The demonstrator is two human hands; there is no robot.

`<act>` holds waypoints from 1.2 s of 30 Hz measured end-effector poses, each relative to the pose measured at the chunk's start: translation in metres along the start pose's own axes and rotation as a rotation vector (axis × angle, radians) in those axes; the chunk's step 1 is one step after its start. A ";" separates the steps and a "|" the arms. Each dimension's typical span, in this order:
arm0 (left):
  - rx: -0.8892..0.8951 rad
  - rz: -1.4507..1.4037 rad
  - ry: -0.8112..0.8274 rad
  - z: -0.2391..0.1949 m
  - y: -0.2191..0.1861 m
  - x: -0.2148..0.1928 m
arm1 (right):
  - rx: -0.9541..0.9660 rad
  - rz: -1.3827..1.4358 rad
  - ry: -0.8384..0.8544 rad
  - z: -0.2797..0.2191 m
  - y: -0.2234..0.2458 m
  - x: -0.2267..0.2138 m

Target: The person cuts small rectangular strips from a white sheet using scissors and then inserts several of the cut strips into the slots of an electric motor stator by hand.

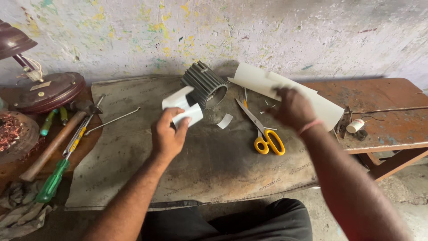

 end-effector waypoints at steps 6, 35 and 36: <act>-0.115 -0.045 0.069 -0.040 0.024 0.012 | 0.377 -0.150 0.374 0.056 -0.077 0.032; -0.094 -0.087 0.109 -0.027 0.014 0.011 | 0.211 -0.269 0.070 0.024 -0.137 0.031; -0.094 -0.078 0.113 -0.027 0.014 0.011 | 0.152 -0.271 -0.043 0.023 -0.115 0.018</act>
Point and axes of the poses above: each hand's wrist, its own z-axis towards the middle knuckle, its own x-axis out of the palm, y = z × x, the point moved 10 cm from there along z, towards the middle knuckle, and after that the axes turned 7 degrees about -y, right-handed, at the moved point
